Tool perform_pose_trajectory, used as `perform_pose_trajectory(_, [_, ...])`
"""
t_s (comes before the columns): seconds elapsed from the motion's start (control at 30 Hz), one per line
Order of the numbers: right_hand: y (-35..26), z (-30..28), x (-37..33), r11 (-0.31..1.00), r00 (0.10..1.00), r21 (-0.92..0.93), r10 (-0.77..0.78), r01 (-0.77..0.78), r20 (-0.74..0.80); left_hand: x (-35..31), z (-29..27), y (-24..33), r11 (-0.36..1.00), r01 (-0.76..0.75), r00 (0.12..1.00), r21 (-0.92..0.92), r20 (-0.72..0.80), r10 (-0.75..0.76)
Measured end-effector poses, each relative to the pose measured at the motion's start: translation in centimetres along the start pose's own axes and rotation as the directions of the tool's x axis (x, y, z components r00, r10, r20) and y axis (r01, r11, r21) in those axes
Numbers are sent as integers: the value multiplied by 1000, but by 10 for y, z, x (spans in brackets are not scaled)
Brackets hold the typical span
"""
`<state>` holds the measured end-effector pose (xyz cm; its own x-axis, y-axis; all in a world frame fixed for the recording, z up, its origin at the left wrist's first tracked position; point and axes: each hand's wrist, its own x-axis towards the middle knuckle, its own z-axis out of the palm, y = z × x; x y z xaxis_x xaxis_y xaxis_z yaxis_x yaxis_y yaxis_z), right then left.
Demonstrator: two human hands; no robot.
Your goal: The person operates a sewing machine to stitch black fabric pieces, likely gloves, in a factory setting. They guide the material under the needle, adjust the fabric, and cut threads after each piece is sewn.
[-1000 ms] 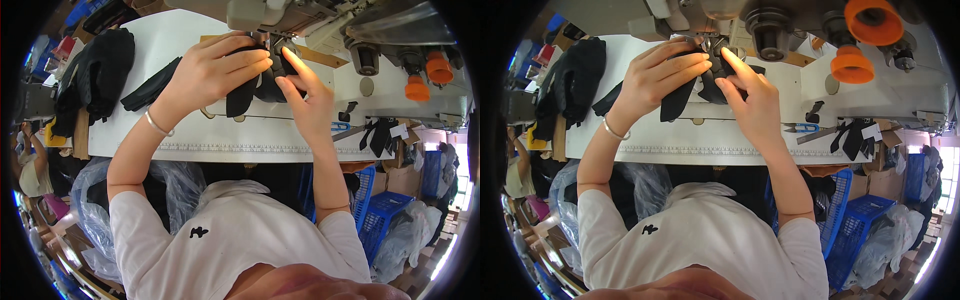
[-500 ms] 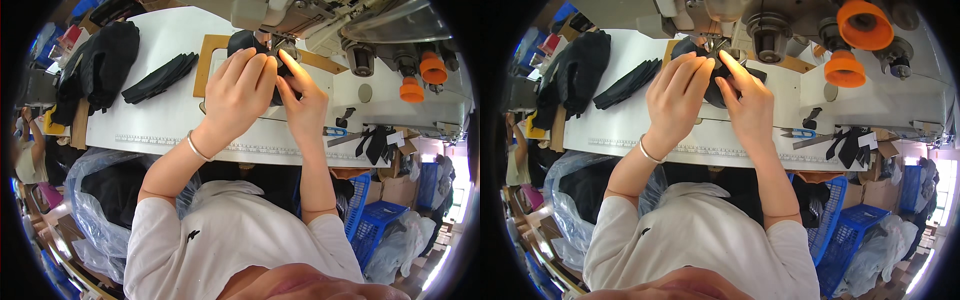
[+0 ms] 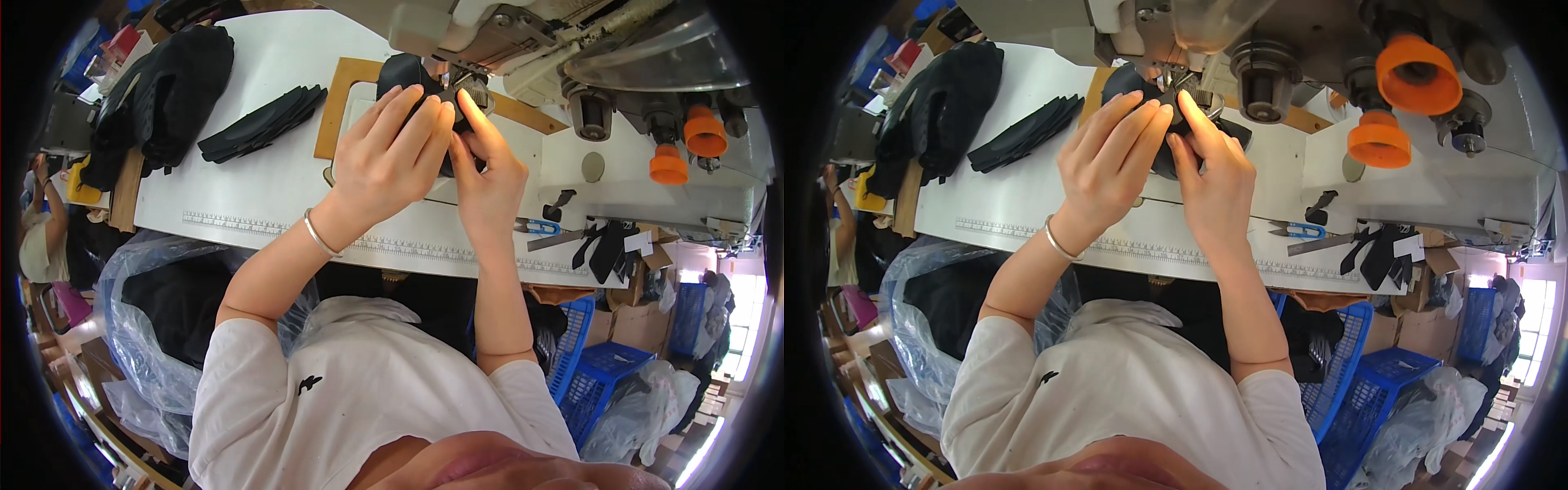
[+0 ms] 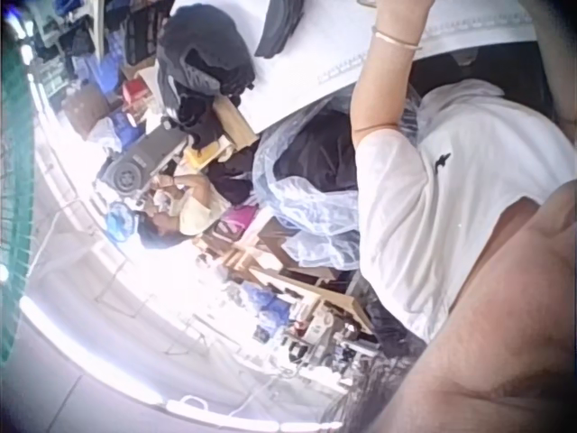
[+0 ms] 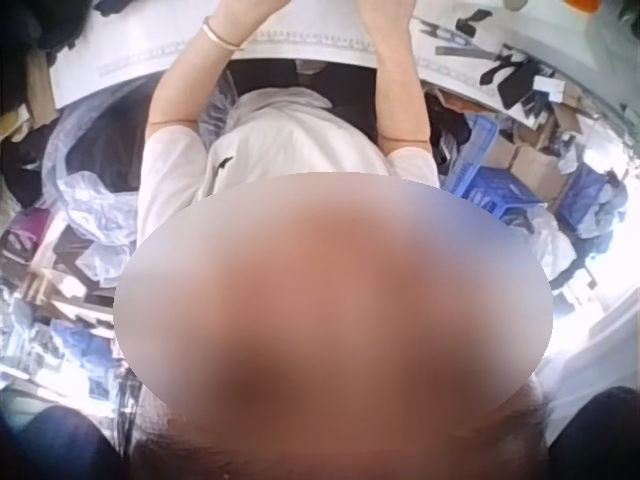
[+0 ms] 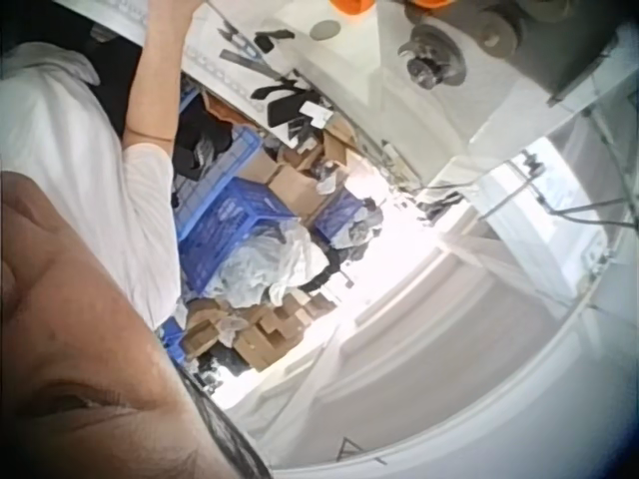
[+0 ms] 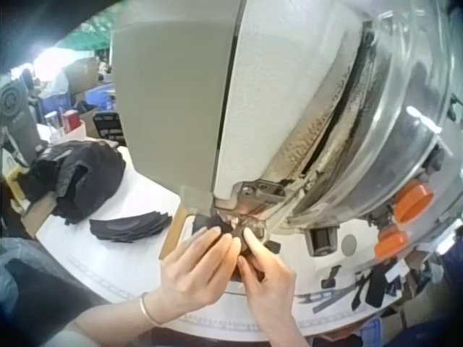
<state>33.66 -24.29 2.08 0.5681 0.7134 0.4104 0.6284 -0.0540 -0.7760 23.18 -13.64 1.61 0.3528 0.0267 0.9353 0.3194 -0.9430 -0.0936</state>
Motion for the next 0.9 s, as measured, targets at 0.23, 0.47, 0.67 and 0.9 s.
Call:
perform_pose_trajectory(0.23, [2,4,-1,999,999,47,-16,17,-30,1,6,-8,996,-85,996,-3,-35,85])
perform_pose_trajectory(0.47, [2,8,-2,955,997,289,74,-65,-21,8,-2,-17,993,-97,994,-70,35,100])
perform_pose_trajectory(0.67, [-3,14,-3,938,995,336,98,-86,-19,10,-11,-21,986,-151,981,-70,116,159])
perform_pose_trajectory(0.9, [2,11,-7,950,995,306,87,-70,-41,6,-3,-20,980,-175,983,-91,47,180])
